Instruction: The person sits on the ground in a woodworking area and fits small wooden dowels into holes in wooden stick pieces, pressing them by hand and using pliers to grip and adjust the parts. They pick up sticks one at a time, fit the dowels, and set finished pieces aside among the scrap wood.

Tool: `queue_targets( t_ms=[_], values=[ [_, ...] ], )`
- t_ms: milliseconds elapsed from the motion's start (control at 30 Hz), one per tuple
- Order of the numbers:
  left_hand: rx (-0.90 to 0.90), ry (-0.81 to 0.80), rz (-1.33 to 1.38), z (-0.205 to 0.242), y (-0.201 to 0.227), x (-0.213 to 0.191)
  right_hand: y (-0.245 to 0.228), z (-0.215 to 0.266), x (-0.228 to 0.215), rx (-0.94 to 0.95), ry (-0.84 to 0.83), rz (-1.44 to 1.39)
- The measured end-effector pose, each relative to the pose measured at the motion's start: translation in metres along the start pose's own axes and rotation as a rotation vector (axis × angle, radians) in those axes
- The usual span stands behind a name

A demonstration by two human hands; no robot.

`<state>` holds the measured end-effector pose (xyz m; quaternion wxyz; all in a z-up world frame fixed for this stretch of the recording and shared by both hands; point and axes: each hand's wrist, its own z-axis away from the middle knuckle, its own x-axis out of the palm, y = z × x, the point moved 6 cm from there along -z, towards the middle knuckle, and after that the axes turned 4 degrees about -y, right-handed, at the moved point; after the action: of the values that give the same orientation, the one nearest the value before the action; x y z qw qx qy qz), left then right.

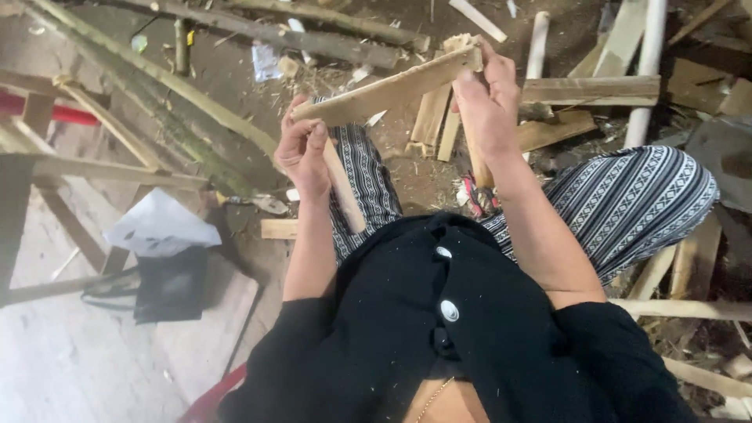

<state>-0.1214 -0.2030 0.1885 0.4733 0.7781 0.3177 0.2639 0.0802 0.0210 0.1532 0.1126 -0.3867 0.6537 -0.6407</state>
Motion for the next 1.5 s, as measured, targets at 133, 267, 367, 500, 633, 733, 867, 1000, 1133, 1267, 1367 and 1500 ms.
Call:
queue_targets(
  t_ms=[133,267,367,500,633,733,867,1000,1133,1267,1367,1500],
  values=[
    [0.028,0.004,-0.139,0.004,0.016,0.003,-0.023,0.002,0.011,0.084,0.13,-0.051],
    [-0.019,0.003,-0.006,0.009,-0.001,-0.006,-0.024,0.003,0.011,0.102,0.176,0.003],
    [-0.117,0.01,0.099,0.009,-0.02,-0.01,-0.032,0.004,0.007,0.179,0.208,0.091],
    [-0.086,-0.04,-0.156,0.006,-0.021,0.006,-0.002,0.007,-0.013,0.239,0.279,0.213],
    [-0.095,-0.124,-0.277,0.005,-0.028,0.02,0.032,0.01,-0.03,0.18,0.336,0.138],
    [-0.127,-0.134,-0.262,-0.006,-0.036,0.015,0.041,0.012,-0.037,0.187,0.359,0.073],
    [-0.035,-0.111,-0.218,-0.05,0.003,0.016,0.007,0.02,-0.027,0.427,0.437,0.284],
    [0.038,-0.178,-0.261,-0.096,0.022,0.034,0.011,0.051,-0.045,0.193,0.367,0.413],
    [-0.229,-0.275,-0.199,-0.139,-0.023,0.054,0.022,0.065,-0.057,0.215,0.409,0.415],
    [-0.561,-0.383,-0.199,-0.167,-0.112,0.085,0.017,0.064,-0.05,0.234,0.39,0.402],
    [-0.753,-0.439,-0.137,-0.168,-0.176,0.101,0.02,0.069,-0.051,0.226,0.394,0.371],
    [-0.913,-0.539,-0.317,-0.169,-0.191,0.13,0.01,0.059,-0.038,0.265,0.367,0.382]
  ],
)
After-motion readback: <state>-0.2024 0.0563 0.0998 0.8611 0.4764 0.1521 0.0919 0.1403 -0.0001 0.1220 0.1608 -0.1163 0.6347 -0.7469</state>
